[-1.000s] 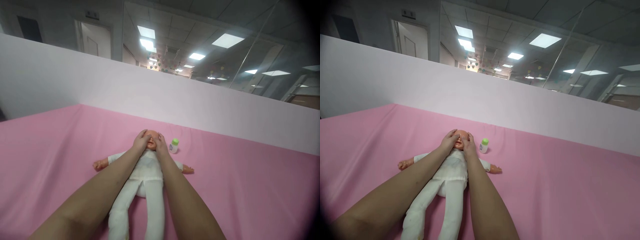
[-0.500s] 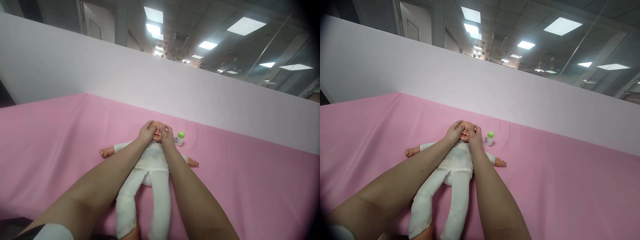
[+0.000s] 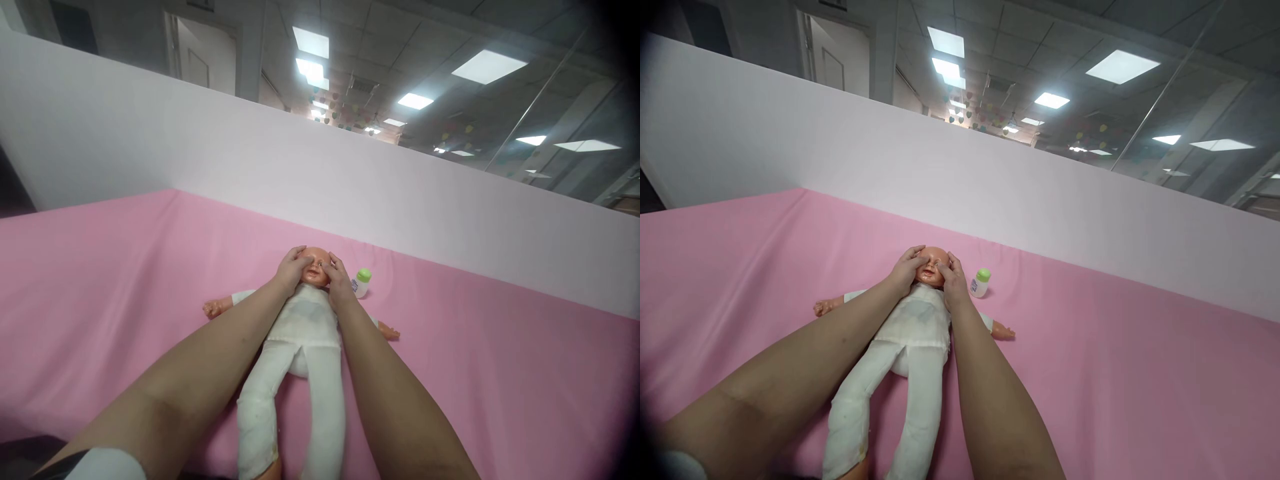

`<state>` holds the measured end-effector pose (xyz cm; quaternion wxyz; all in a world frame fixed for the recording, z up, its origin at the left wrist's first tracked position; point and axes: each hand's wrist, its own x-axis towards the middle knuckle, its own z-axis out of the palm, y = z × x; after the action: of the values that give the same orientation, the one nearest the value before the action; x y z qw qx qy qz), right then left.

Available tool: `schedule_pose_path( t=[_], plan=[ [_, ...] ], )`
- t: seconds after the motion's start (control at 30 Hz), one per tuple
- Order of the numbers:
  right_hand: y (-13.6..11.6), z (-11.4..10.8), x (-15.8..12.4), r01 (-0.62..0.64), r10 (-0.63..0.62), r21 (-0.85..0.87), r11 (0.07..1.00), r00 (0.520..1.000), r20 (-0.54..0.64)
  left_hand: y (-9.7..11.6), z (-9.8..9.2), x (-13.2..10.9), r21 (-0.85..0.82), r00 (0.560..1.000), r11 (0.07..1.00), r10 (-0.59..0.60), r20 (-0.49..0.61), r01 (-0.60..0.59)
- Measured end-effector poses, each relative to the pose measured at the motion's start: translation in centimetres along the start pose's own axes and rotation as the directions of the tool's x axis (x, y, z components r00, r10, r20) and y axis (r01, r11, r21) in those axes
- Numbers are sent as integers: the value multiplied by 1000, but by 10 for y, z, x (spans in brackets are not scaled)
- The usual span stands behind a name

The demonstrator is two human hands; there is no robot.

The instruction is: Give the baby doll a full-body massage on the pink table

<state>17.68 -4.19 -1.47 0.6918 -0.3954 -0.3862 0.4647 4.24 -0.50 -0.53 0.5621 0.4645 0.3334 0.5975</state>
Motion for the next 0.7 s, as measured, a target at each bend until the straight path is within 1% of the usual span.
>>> schedule_pose_path(
  t=[0.07,0.17,0.27,0.37,0.43,0.53,0.7],
  plan=[
    [0,3,-1,38,-39,-26,999,999,-15,2,0,-3,34,1000,999,13,6,-13],
    [-2,7,-2,82,-88,-91,993,994,-67,3,1,-4,86,999,996,36,3,-36],
    [-4,9,-5,97,-111,-139,986,989,-99,1,2,-3,114,998,992,57,-1,-56],
    [-5,10,-5,95,-122,-187,978,983,-139,-2,3,-1,123,999,991,54,-6,-53],
    [-4,9,-3,81,-108,-164,983,981,-162,-3,3,2,120,999,992,41,-10,-39],
    [0,5,2,54,-68,-89,995,984,-162,-4,3,7,102,1000,995,0,-11,1],
    [3,-2,6,-33,32,-12,999,993,-111,-2,-1,10,52,997,995,-82,15,81]
  ],
)
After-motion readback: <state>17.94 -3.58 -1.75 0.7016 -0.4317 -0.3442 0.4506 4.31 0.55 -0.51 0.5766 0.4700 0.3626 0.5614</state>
